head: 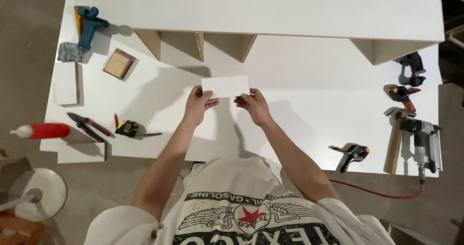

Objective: Assembling a white wooden shelf unit using a pneumatic nail gun, clamps, and glue.

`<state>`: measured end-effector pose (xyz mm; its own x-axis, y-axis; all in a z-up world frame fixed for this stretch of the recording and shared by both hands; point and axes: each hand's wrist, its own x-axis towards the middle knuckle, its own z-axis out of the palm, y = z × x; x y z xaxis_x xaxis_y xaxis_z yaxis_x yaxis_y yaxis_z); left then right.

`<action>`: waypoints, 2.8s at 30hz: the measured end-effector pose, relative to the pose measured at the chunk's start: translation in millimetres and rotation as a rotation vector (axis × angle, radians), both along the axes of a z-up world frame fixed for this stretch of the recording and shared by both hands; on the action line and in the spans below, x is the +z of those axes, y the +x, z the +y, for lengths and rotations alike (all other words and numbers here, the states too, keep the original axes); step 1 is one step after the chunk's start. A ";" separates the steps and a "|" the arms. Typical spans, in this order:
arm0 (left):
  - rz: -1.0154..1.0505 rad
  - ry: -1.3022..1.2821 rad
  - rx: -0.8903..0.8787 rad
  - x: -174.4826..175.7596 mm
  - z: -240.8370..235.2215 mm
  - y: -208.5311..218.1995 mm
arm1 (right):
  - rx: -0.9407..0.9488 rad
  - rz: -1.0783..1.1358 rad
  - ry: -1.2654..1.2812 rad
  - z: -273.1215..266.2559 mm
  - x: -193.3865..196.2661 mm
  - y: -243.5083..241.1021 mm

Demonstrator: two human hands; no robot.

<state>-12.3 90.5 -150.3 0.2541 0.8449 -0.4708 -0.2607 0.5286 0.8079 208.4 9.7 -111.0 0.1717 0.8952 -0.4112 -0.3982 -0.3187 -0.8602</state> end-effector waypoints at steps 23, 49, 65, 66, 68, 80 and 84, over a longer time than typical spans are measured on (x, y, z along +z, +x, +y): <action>-0.341 0.069 0.309 9.8 63.9 46.2 | -0.510 0.585 0.063 81.5 31.6 -46.6; -0.895 0.106 0.028 25.6 -36.6 -26.9 | 0.219 -0.417 0.979 19.7 97.7 -51.6; -0.459 0.244 -0.019 117.0 -61.0 -44.7 | 0.325 0.599 0.748 22.7 95.2 -67.8; -0.463 0.244 -0.023 108.4 -55.9 -48.3 | 0.322 0.595 0.749 21.8 95.6 -67.1; 0.132 0.179 -0.086 90.7 -47.6 -56.4 | 0.318 0.639 0.712 20.3 96.0 -66.8; 1.108 0.358 -0.219 64.0 -21.0 -172.8 | 0.262 0.573 0.549 0.0 43.4 -30.9; 1.280 0.284 -0.087 3.0 19.9 -251.5 | 0.260 0.582 0.489 -7.7 21.0 -18.6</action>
<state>-263.8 110.5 -147.4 -0.1785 0.9573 -0.2274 0.7939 0.2767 0.5415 189.9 2.0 -90.0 -0.1882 0.9790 0.0789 -0.7908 -0.1034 -0.6033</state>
